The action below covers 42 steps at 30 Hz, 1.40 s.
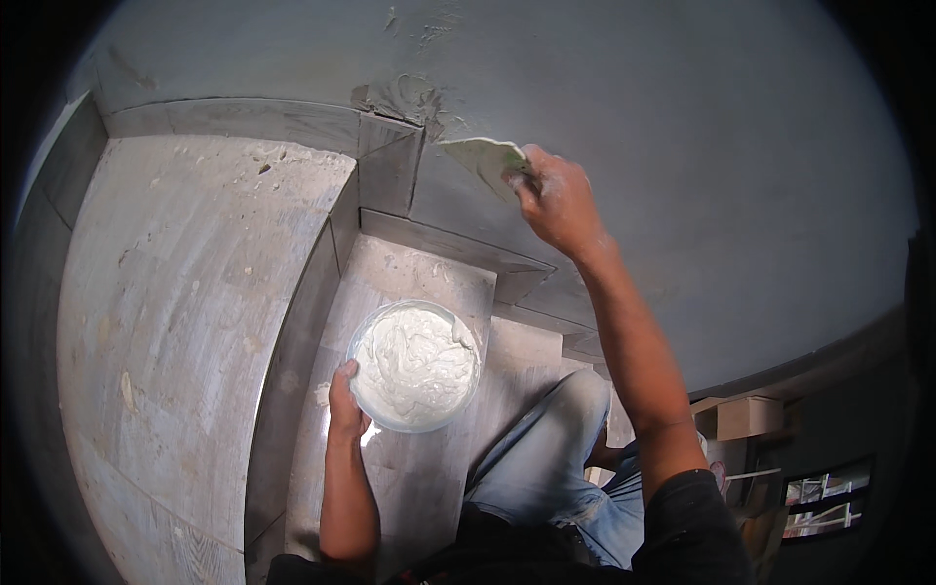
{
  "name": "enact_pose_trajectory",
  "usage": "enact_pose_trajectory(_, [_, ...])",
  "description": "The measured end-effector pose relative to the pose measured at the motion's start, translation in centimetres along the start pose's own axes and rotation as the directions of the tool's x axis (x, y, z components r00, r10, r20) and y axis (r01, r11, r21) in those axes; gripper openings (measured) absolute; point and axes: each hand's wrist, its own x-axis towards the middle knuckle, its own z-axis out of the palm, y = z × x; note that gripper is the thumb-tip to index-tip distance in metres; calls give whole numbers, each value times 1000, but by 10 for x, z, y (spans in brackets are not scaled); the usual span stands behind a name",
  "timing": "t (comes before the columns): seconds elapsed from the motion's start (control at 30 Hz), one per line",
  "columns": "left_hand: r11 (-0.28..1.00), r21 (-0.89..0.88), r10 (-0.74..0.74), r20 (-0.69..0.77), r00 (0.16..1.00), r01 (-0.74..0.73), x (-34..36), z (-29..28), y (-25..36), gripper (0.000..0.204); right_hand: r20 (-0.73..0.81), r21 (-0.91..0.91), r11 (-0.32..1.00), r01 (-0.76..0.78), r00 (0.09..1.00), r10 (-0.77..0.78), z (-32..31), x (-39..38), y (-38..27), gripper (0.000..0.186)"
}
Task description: The person applies plaster to a wall along a staircase using a spatula and a small bowl of compound mixture.
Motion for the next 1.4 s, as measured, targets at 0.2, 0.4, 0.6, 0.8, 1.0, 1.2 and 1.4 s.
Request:
enact_pose_trajectory(0.2, [1000, 22, -6, 33, 999, 5, 0, 0, 0, 54, 21, -165, 981, 105, 994, -103, 0, 33, -6, 10])
enact_pose_trajectory(0.4, [1000, 16, 6, 40, 999, -6, -1, -1, 1, 54, -160, -15, 997, 71, 984, -73, -29, 48, -28, 11])
enact_pose_trajectory(0.6, [1000, 7, -8, 42, 999, 7, -2, -3, 3, 54, -10, 99, 994, -38, 999, 39, -9, 32, -49, 11])
enact_pose_trajectory(0.8, [999, 42, 10, 36, 999, -11, 1, 1, -1, 58, -188, -85, 973, 215, 956, -227, 36, 64, -62, 9])
enact_pose_trajectory(1.0, [1000, -8, -21, 38, 999, 22, -3, 4, 2, 54, -211, 54, 998, -17, 977, 28, -9, 65, -50, 11])
enact_pose_trajectory(1.2, [1000, -1, 23, 60, 998, -23, -4, -2, 1, 54, -48, 142, 983, -119, 991, 126, -45, 20, -47, 18])
enact_pose_trajectory(1.4, [996, 35, 82, 65, 995, -84, 2, -5, -4, 57, 521, 499, 731, -465, 835, 176, -36, -38, -41, 24])
